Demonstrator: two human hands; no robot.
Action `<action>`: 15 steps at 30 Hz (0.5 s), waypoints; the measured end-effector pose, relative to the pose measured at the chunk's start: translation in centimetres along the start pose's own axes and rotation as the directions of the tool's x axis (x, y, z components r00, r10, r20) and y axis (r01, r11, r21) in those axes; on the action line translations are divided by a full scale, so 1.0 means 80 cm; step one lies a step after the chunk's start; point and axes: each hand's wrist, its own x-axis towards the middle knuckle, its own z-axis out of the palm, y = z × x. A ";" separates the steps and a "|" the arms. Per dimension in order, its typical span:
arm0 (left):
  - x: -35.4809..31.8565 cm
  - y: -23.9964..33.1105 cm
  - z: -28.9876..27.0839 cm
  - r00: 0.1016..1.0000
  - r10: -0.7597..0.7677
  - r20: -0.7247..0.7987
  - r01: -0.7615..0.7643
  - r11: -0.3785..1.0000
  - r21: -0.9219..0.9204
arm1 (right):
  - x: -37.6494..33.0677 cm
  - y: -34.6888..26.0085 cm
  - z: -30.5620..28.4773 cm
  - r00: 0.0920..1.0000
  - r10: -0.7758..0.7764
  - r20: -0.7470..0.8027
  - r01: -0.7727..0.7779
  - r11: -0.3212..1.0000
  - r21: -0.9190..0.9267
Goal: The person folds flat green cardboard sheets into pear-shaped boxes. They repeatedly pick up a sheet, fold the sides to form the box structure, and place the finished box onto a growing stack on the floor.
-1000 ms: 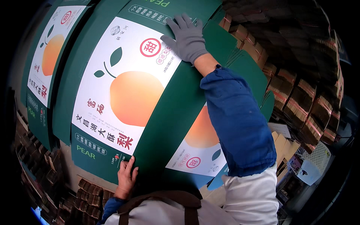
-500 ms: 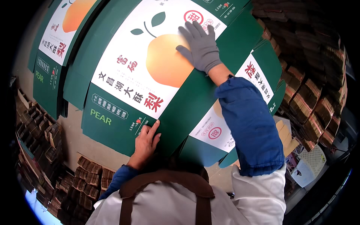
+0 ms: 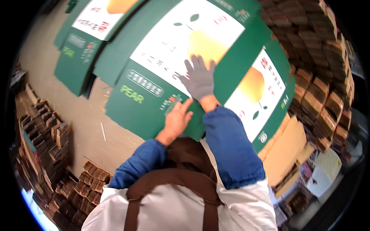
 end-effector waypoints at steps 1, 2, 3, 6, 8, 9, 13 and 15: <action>0.001 -0.013 0.005 0.998 0.051 -0.037 -0.050 0.998 0.025 | -0.006 -0.007 0.008 1.000 -0.001 -0.007 0.001 1.000 0.010; 0.002 -0.010 -0.009 0.989 0.120 -0.092 -0.117 0.992 0.043 | -0.005 -0.011 0.010 1.000 0.018 0.006 -0.018 1.000 0.012; 0.006 -0.017 -0.023 0.999 0.004 0.054 0.003 0.991 -0.137 | -0.007 -0.014 0.011 0.999 0.035 0.032 -0.035 0.999 0.011; 0.029 -0.044 -0.126 0.988 0.036 -0.152 -0.044 0.998 -0.049 | -0.014 -0.014 0.011 0.999 0.038 0.035 -0.037 0.999 -0.025; 0.060 -0.112 -0.211 0.851 0.214 -0.479 -0.063 0.948 0.312 | -0.013 -0.020 0.006 0.998 0.035 0.049 -0.034 0.999 -0.023; 0.074 -0.141 -0.254 0.810 0.224 -0.542 0.097 0.860 0.500 | -0.014 -0.021 0.004 0.997 0.033 0.066 -0.033 0.999 -0.011; 0.117 -0.224 -0.372 0.813 0.140 -0.565 0.313 0.713 0.627 | -0.012 -0.028 0.012 0.997 0.024 0.079 -0.024 1.000 0.007; 0.131 -0.244 -0.384 0.849 0.172 -0.501 0.260 0.688 0.677 | -0.011 -0.026 0.014 0.999 0.008 0.036 -0.008 1.000 -0.015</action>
